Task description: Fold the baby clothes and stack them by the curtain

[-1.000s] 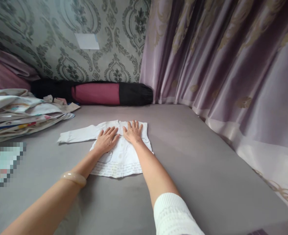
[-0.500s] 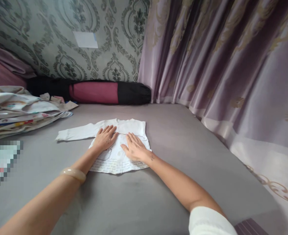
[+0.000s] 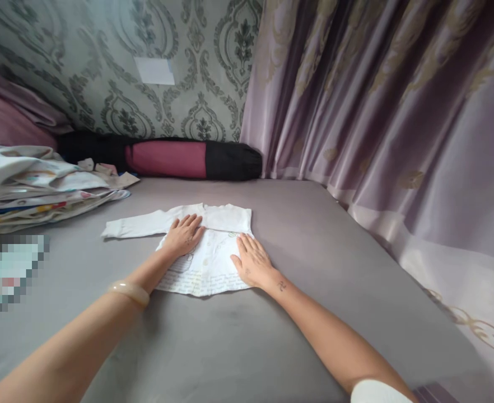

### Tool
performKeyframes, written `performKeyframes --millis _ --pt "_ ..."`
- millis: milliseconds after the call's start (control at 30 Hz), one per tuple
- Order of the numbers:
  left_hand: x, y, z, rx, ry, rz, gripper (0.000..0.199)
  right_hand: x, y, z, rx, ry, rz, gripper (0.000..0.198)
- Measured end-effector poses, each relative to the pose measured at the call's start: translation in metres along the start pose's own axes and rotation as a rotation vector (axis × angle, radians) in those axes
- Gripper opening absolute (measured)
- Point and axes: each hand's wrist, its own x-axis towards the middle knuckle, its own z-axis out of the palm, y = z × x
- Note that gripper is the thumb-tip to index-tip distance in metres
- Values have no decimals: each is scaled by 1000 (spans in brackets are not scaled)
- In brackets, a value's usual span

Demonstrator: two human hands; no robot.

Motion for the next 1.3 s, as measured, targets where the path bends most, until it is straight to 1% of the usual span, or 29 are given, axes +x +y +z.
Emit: performKeyframes --millis 100,167,267,367,467,600,767,900,967,1067,1167,1300 --pt "0 4 -2 11 17 10 45 15 -10 -13 -21 48 24 41" --pt "-1 8 -3 15 35 -4 41 34 -19 -20 -3 82 46 36" --pt "-4 12 -8 -7 40 -24 37 70 -36 -19 78 89 14 36" --pt "-8 7 -15 -58 48 -24 36 104 -52 -10 148 46 -4 47" --pt "-13 -12 -24 -90 86 -61 36 126 -66 0 193 2 -33 56" --pt "-22 -54 -39 -82 111 -188 35 139 -77 10 208 -42 -30 62" --pt "-34 -109 -54 4 153 -483 38 141 -77 18 168 -52 -22 62" --pt "-40 -141 -60 62 148 -706 41 143 -79 13 125 -38 -28 60" --pt "-42 -150 -62 65 131 -785 42 145 -82 8 88 5 -34 56" --pt "-41 -159 -63 39 92 -862 42 152 -85 3 25 57 -45 45" --pt "-39 -162 -62 -20 66 -902 42 162 -87 2 15 88 -90 38" --pt "-36 -163 -62 -97 82 -923 42 174 -95 5 78 140 -127 39"
